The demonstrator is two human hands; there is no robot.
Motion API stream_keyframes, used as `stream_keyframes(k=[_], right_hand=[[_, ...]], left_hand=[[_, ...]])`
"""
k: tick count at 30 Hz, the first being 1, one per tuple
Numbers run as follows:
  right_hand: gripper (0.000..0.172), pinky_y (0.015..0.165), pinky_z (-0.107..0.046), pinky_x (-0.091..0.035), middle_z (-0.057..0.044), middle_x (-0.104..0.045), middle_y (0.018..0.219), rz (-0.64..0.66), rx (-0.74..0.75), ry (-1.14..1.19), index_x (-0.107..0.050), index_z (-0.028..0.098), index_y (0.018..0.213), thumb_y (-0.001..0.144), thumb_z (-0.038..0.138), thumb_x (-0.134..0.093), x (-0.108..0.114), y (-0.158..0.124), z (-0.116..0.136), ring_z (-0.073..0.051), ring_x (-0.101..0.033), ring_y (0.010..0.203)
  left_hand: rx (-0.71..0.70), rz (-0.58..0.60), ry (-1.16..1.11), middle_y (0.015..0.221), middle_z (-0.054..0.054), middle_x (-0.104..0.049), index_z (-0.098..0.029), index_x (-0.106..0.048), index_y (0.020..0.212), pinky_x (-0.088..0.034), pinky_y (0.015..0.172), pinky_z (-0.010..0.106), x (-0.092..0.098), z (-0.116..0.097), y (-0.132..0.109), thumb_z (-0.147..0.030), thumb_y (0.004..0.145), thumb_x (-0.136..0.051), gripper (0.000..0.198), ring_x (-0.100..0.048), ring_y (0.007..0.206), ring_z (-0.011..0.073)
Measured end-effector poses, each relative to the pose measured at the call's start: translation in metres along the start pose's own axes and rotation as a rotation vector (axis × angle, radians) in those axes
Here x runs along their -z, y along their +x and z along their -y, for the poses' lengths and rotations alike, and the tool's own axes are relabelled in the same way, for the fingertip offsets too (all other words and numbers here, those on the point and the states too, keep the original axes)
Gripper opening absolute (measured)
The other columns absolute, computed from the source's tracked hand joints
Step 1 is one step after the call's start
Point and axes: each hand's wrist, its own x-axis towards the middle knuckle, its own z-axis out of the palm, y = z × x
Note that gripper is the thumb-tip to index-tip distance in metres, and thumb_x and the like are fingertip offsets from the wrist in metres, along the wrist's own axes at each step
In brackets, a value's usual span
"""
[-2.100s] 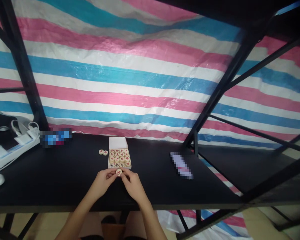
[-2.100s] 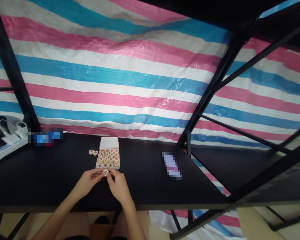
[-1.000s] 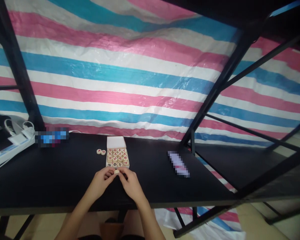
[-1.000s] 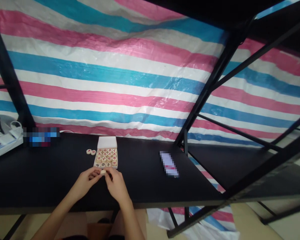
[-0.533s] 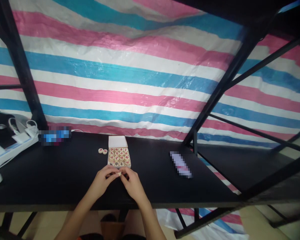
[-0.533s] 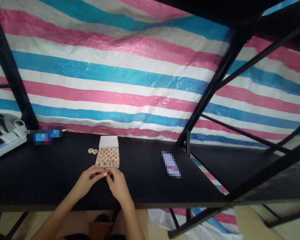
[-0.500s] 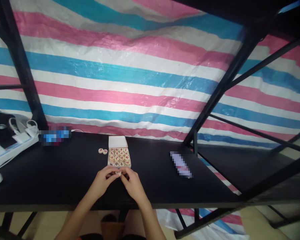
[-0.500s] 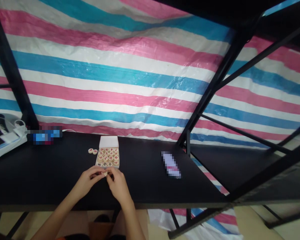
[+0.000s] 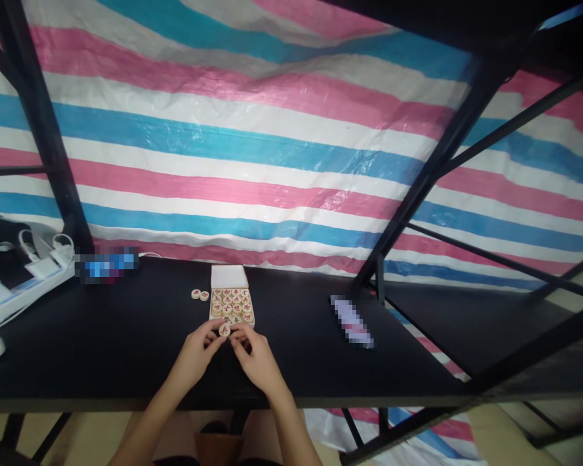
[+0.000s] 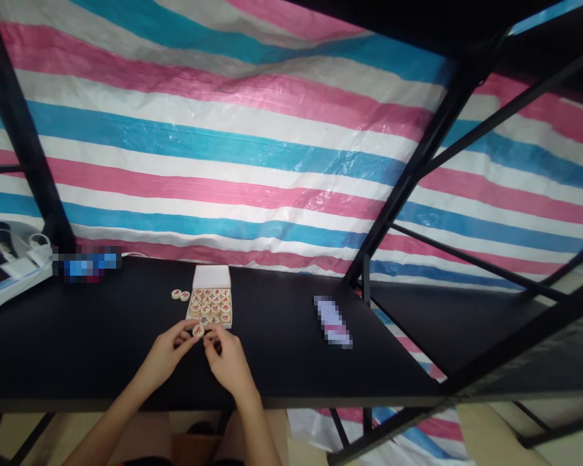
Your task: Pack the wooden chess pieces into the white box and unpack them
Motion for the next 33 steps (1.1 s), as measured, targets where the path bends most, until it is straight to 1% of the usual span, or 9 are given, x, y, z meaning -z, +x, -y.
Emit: stream_keyframes(k=[2, 5, 8, 11, 13, 16, 21, 27, 33], right_hand=[[0.029, 0.071, -0.023, -0.047, -0.001, -0.067, 0.085, 0.046, 0.021, -0.012, -0.058, 0.022, 0.108, 0.083, 0.014, -0.046, 0.001, 0.0, 0.002, -0.014, -0.062, 0.078], [0.034, 0.078, -0.026, -0.047, -0.001, -0.067, 0.096, 0.077, 0.071, -0.046, -0.06, 0.025, 0.108, 0.081, 0.011, -0.046, 0.002, -0.001, 0.003, -0.015, -0.061, 0.088], [0.036, 0.079, -0.027, -0.047, -0.002, -0.066, 0.1, 0.068, 0.077, -0.059, -0.061, 0.025, 0.109, 0.079, 0.009, -0.047, 0.001, -0.001, -0.001, -0.016, -0.06, 0.088], [0.038, 0.074, -0.026, -0.048, -0.003, -0.066, 0.099, 0.024, 0.047, -0.037, -0.059, 0.023, 0.111, 0.078, 0.01, -0.048, -0.001, 0.0, -0.006, -0.015, -0.061, 0.085], [0.039, 0.07, -0.025, -0.049, -0.003, -0.065, 0.099, -0.019, 0.016, -0.018, -0.058, 0.023, 0.113, 0.078, 0.012, -0.047, -0.002, 0.001, -0.01, -0.015, -0.061, 0.081], [0.04, 0.069, -0.025, -0.049, -0.004, -0.064, 0.098, -0.077, -0.032, -0.025, -0.056, 0.022, 0.116, 0.078, 0.013, -0.048, -0.004, 0.003, -0.013, -0.014, -0.059, 0.074], [0.042, 0.072, -0.027, -0.048, -0.003, -0.061, 0.093, -0.119, -0.044, -0.092, -0.055, 0.022, 0.118, 0.077, 0.013, -0.049, -0.007, 0.005, -0.017, -0.012, -0.055, 0.064], [0.042, 0.071, -0.028, -0.048, -0.004, -0.06, 0.089, -0.135, -0.02, -0.185, -0.056, 0.021, 0.119, 0.078, 0.013, -0.047, -0.01, 0.005, -0.02, -0.015, -0.056, 0.071], [0.043, 0.077, -0.032, -0.048, -0.005, -0.063, 0.084, -0.144, -0.011, -0.267, -0.055, 0.019, 0.122, 0.08, 0.013, -0.045, -0.012, 0.005, -0.018, -0.019, -0.059, 0.077]], left_hand=[[-0.001, -0.003, 0.003, 0.075, 0.002, -0.07, -0.018, -0.062, 0.105, -0.052, 0.066, 0.026, 0.001, 0.002, 0.0, -0.032, 0.078, -0.053, 0.032, -0.064, 0.064, 0.0156], [0.001, 0.007, 0.012, 0.07, 0.0, -0.068, -0.018, -0.061, 0.104, -0.051, 0.066, 0.026, 0.001, 0.003, 0.0, -0.033, 0.078, -0.053, 0.031, -0.064, 0.064, 0.0161], [-0.004, 0.027, -0.002, 0.071, 0.001, -0.069, -0.018, -0.061, 0.104, -0.052, 0.066, 0.027, 0.001, 0.001, 0.0, -0.032, 0.079, -0.052, 0.03, -0.065, 0.065, 0.0165], [-0.039, 0.022, -0.025, 0.093, 0.005, -0.07, -0.019, -0.06, 0.108, -0.053, 0.065, 0.027, 0.0, -0.001, 0.0, -0.029, 0.078, -0.051, 0.032, -0.066, 0.07, 0.016], [-0.061, 0.008, -0.016, 0.112, 0.008, -0.064, -0.02, -0.059, 0.111, -0.053, 0.062, 0.027, -0.002, -0.001, 0.0, -0.027, 0.078, -0.05, 0.034, -0.065, 0.071, 0.015], [-0.064, 0.003, 0.016, 0.123, 0.01, -0.057, -0.021, -0.059, 0.113, -0.053, 0.06, 0.027, -0.003, 0.002, 0.0, -0.027, 0.08, -0.048, 0.036, -0.064, 0.07, 0.0139], [-0.05, 0.044, 0.062, 0.123, 0.011, -0.058, -0.02, -0.063, 0.11, -0.054, 0.06, 0.027, -0.003, 0.002, 0.001, -0.029, 0.079, -0.048, 0.035, -0.063, 0.068, 0.0136], [-0.026, 0.061, 0.082, 0.118, 0.01, -0.063, -0.019, -0.067, 0.105, -0.053, 0.059, 0.026, -0.002, -0.004, 0.002, -0.027, 0.077, -0.048, 0.034, -0.064, 0.069, 0.0145], [-0.013, 0.061, 0.108, 0.117, 0.011, -0.064, -0.018, -0.069, 0.101, -0.053, 0.059, 0.027, -0.002, -0.006, 0.002, -0.028, 0.077, -0.049, 0.033, -0.064, 0.066, 0.0146]])
